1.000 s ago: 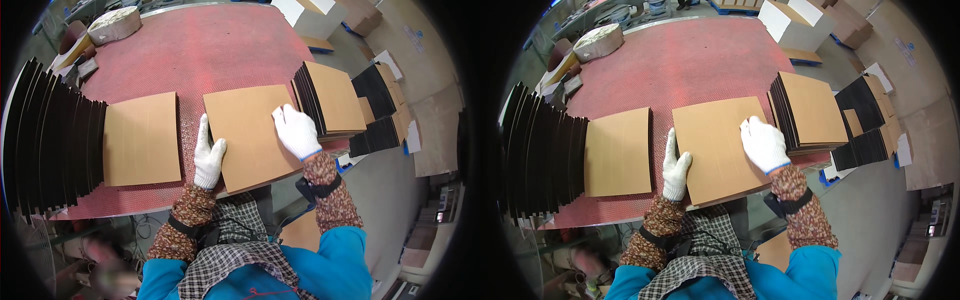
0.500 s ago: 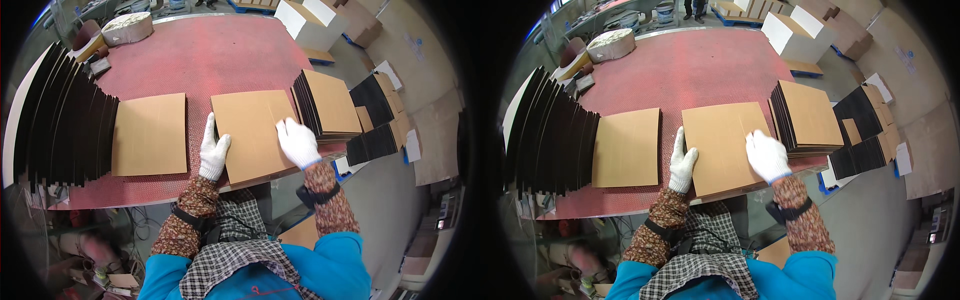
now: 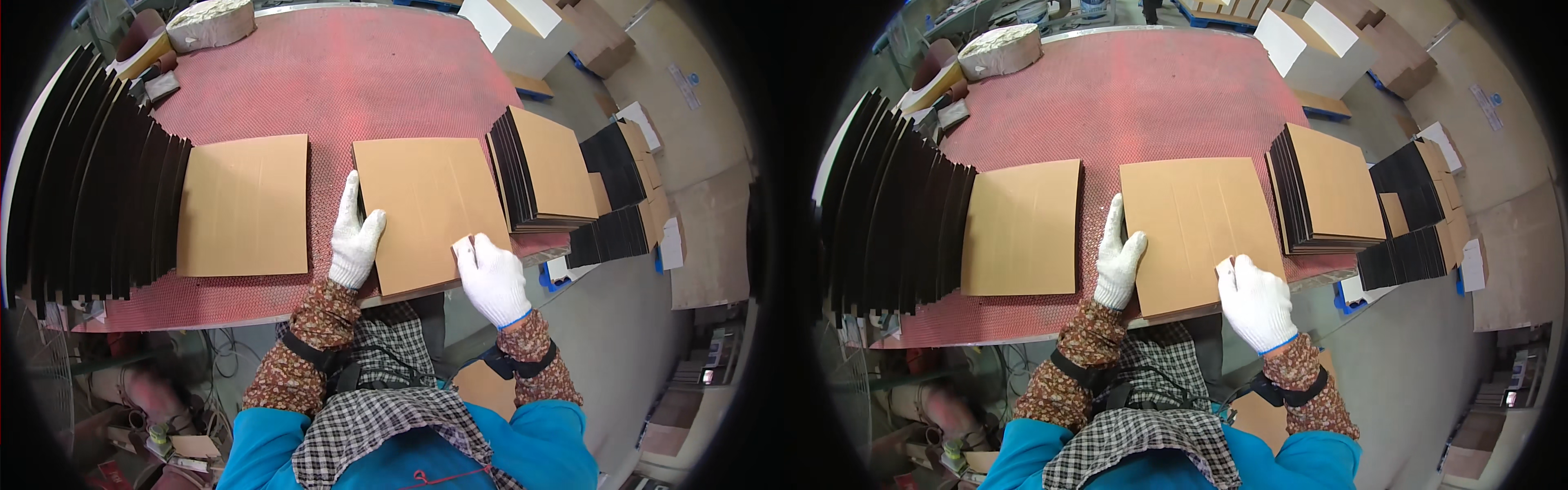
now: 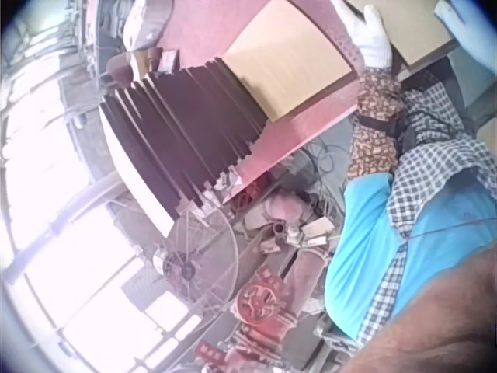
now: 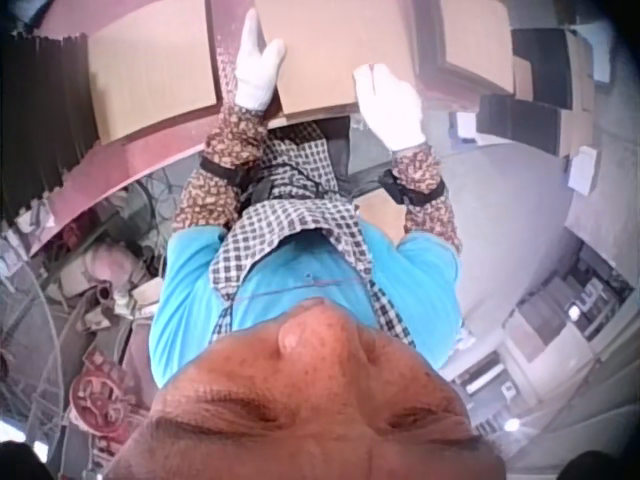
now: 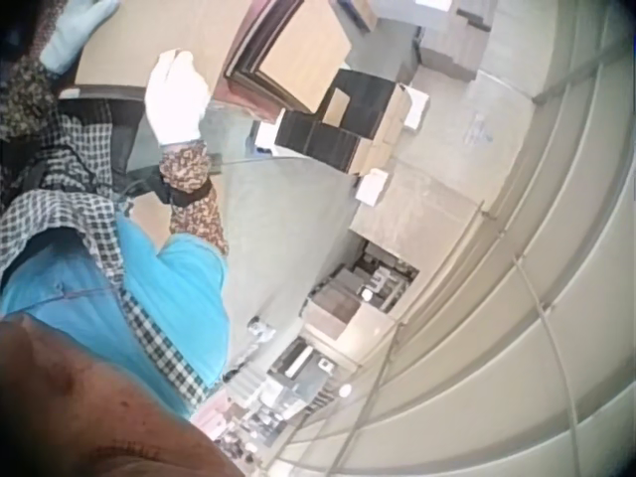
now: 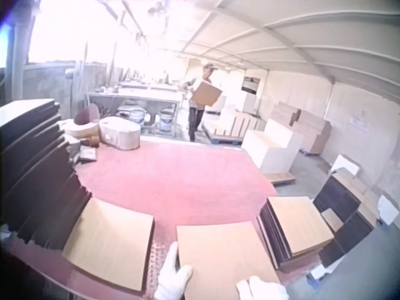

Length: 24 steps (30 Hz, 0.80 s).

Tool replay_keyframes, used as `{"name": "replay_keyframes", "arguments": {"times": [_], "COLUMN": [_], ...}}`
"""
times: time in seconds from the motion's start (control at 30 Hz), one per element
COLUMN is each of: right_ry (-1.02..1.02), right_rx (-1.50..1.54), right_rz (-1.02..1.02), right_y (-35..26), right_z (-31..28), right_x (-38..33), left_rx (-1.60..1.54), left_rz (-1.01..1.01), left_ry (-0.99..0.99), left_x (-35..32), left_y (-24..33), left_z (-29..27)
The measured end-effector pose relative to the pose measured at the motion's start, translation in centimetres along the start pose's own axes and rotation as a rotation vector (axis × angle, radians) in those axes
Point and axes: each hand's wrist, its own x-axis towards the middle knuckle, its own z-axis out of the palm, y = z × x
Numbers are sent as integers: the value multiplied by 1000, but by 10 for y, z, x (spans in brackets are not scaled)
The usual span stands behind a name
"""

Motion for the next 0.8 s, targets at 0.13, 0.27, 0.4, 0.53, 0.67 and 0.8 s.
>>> {"name": "replay_keyframes", "arguments": {"times": [0.13, 0.27, 0.4, 0.53, 0.67, 0.8], "right_ry": [22, 54, 104, 200, 116, -60], "right_rx": [-73, -90, -79, -68, -46, -120], "right_rz": [-15, -40, -86, -164, -119, 33], "right_y": [-4, -5, -2, 9, -3, -11], "right_z": [6, 15, 24, 31, 19, 2], "right_x": [41, 98, 142, 145, 107, 46], "left_rx": [43, -14, -29, 33, 6, -4], "left_rz": [-7, -14, -8, 12, 33, 28], "left_ry": [4, 10, 6, 7, 18, 21], "left_x": [-2, -3, -3, -2, 0, -1], "left_y": [6, 9, 3, 3, -9, -4], "left_z": [-1, 2, 1, 3, 0, -2]}}
